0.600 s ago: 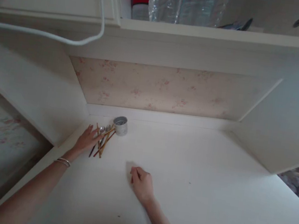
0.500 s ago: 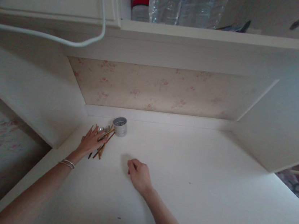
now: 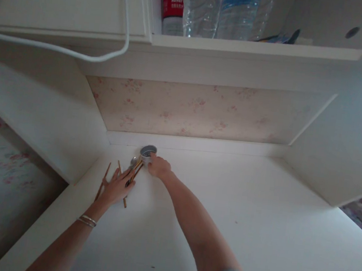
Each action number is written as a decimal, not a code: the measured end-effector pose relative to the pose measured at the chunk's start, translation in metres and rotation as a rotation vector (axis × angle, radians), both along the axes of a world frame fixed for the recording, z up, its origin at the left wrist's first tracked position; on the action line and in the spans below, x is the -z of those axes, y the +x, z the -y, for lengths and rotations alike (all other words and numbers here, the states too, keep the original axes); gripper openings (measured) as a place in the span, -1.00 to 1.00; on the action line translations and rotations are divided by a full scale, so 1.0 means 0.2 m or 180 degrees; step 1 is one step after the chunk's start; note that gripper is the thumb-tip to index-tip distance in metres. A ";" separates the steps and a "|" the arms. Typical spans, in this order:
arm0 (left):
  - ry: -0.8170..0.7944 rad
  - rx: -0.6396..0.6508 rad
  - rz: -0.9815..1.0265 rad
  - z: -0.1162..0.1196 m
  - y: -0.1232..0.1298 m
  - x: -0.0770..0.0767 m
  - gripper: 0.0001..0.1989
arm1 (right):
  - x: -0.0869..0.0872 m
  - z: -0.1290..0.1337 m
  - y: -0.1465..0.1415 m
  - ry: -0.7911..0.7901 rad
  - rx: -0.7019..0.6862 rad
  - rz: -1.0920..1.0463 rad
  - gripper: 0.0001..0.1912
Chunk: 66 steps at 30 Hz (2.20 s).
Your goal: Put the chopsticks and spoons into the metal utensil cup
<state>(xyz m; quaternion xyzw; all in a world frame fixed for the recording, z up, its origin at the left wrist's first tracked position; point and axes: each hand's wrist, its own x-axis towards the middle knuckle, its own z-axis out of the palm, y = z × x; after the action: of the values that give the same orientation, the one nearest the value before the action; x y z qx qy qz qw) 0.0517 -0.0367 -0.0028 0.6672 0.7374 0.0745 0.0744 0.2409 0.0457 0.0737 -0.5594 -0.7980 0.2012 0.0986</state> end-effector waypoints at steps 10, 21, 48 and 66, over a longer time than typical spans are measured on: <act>0.0024 0.0271 0.0128 0.22 0.12 0.00 -0.51 | 0.01 0.27 0.31 0.0407 0.0173 -0.0390 -0.71; -0.0280 0.0667 0.0348 0.49 0.31 -0.01 -0.48 | 0.11 0.98 0.78 0.0351 0.0671 -0.1359 -0.67; 0.0861 0.0070 -0.0141 0.34 -0.10 -0.02 -0.46 | 0.36 1.15 0.85 0.0286 0.1182 -0.2121 -0.56; 0.0625 0.0217 0.0454 0.50 0.14 0.15 -0.40 | 0.49 1.16 0.90 -0.0124 0.1170 -0.1965 -0.56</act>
<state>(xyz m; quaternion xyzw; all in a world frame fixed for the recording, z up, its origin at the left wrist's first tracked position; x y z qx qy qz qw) 0.0790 -0.1371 -0.0337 0.6891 0.6962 0.1910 0.0634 0.4219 -0.1863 -0.0236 -0.6083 -0.6127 0.3548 0.3588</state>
